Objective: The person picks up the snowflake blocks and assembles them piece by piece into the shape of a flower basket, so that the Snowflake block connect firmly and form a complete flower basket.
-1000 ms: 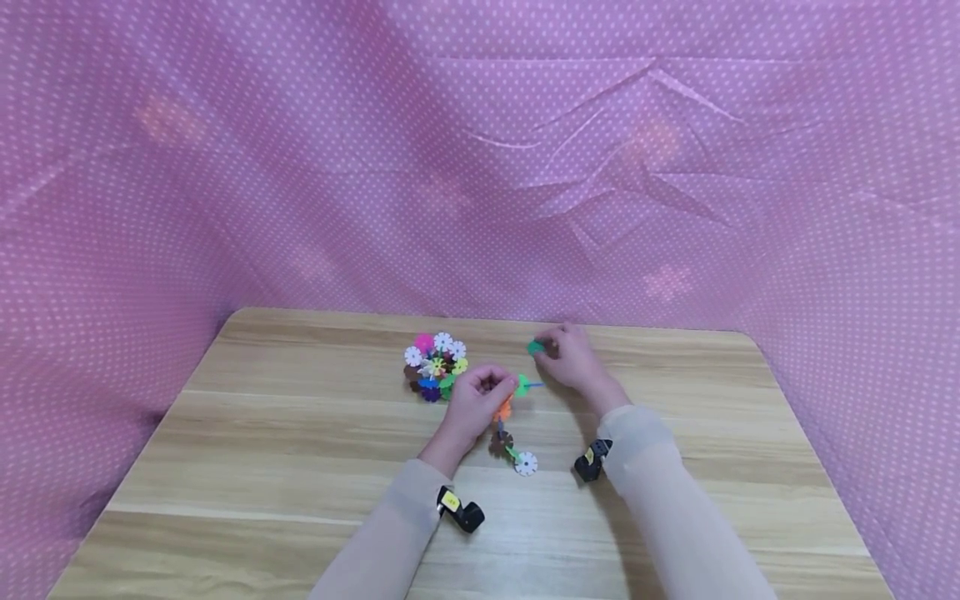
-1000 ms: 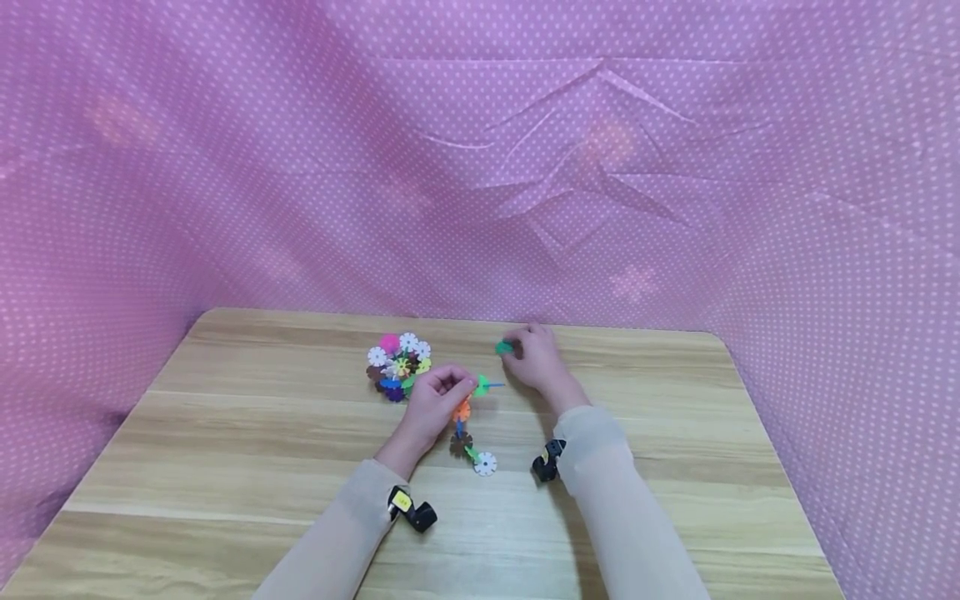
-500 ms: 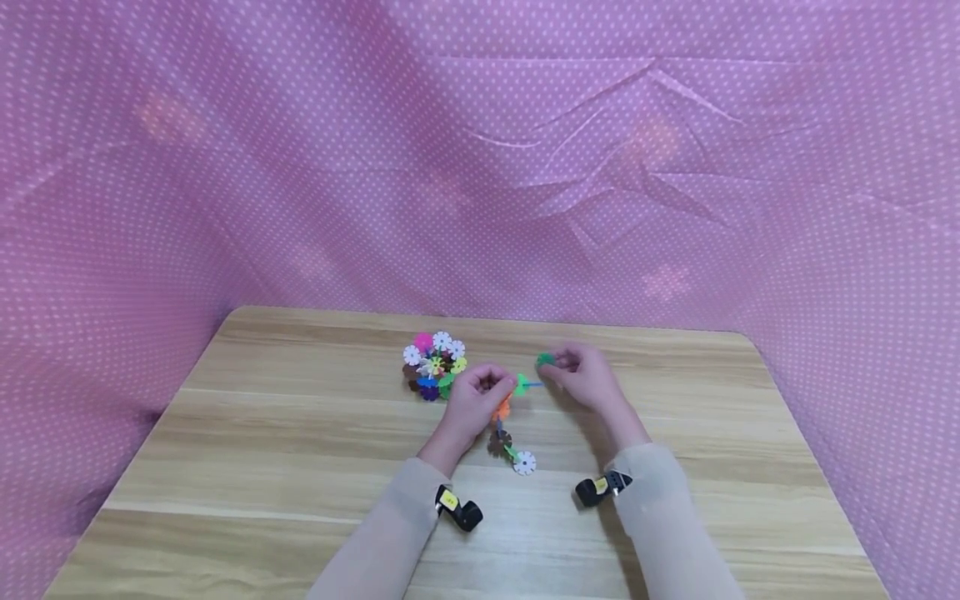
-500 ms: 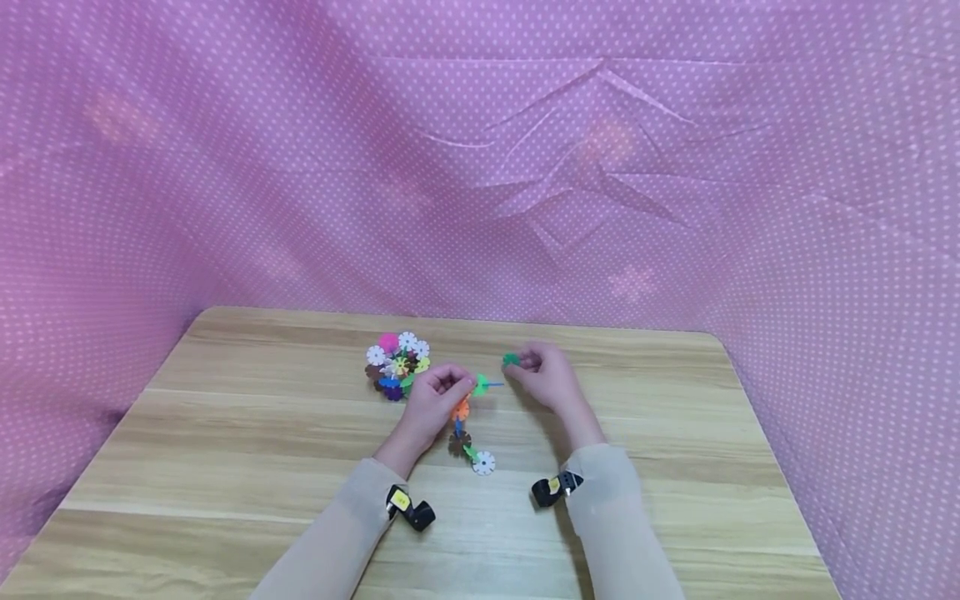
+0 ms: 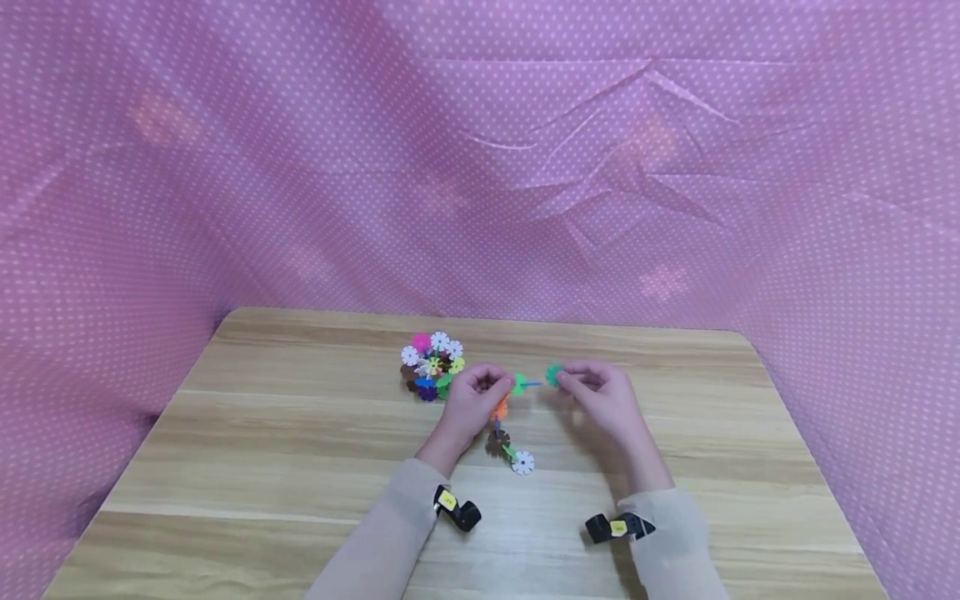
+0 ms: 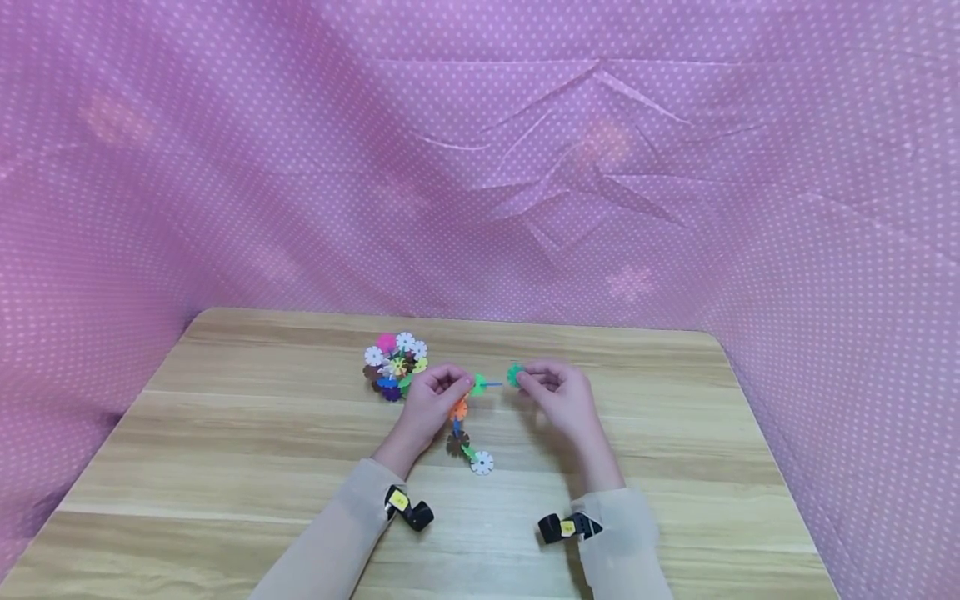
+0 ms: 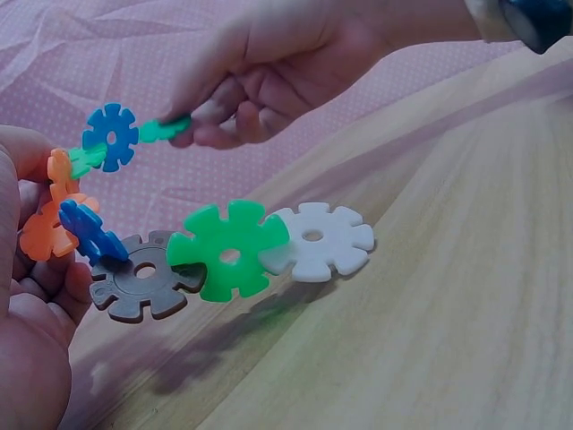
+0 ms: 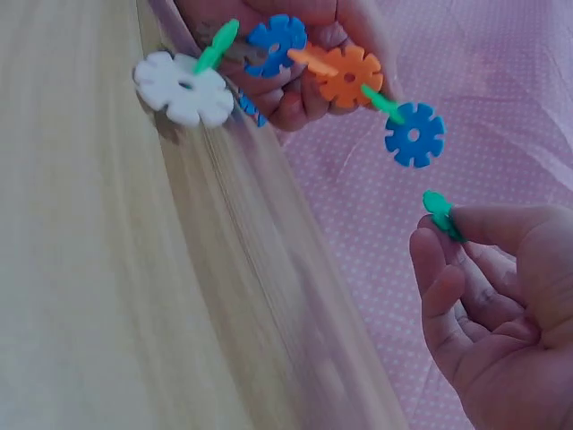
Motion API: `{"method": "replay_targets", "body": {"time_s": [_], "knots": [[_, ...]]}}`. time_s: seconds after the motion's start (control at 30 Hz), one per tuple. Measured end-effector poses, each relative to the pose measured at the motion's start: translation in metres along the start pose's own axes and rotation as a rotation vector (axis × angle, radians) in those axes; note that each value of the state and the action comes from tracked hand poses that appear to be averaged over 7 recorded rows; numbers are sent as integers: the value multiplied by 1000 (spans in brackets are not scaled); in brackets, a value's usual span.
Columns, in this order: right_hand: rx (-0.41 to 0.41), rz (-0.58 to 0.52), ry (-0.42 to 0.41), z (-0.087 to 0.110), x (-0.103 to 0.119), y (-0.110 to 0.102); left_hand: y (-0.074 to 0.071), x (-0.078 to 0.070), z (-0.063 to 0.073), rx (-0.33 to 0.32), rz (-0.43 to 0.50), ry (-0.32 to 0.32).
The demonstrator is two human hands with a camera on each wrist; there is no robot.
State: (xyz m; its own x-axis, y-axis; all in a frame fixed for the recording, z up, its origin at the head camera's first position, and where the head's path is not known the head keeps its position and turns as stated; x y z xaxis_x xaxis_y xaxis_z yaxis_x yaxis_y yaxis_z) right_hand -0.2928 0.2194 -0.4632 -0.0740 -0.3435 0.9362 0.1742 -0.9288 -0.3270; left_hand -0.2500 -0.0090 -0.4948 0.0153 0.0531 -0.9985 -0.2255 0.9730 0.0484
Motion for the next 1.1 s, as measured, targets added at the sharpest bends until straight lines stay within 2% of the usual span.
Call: {"method": "replay_targets", "body": {"time_s": [0.17, 0.43, 0.67, 1.1], "knots": [[-12, -28, -19, 8, 4, -1, -1, 0, 1, -12, 5, 5], [4, -132, -17, 14, -3, 5, 0, 3, 6, -17, -21, -2], [4, -197, -71, 14, -5, 6, 1, 1, 6, -16, -18, 9], [32, -159, -61, 13, -2, 9, 3, -2, 4, -21, 9, 10]]}}
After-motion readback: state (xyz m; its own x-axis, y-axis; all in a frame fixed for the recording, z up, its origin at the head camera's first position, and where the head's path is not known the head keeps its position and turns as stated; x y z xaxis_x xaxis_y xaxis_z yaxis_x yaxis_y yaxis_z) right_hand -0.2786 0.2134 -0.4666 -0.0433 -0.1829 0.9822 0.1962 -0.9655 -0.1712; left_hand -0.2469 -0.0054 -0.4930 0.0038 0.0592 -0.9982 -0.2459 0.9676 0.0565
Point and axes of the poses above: each hand's wrist, its own z-axis away from the middle knuckle, its own y-axis out of the palm, x = y × z, the point moved 5 cm from there along -z, towards the middle knuckle, and after that the axes turned 8 degrees about -x, right-handed, at the moved point
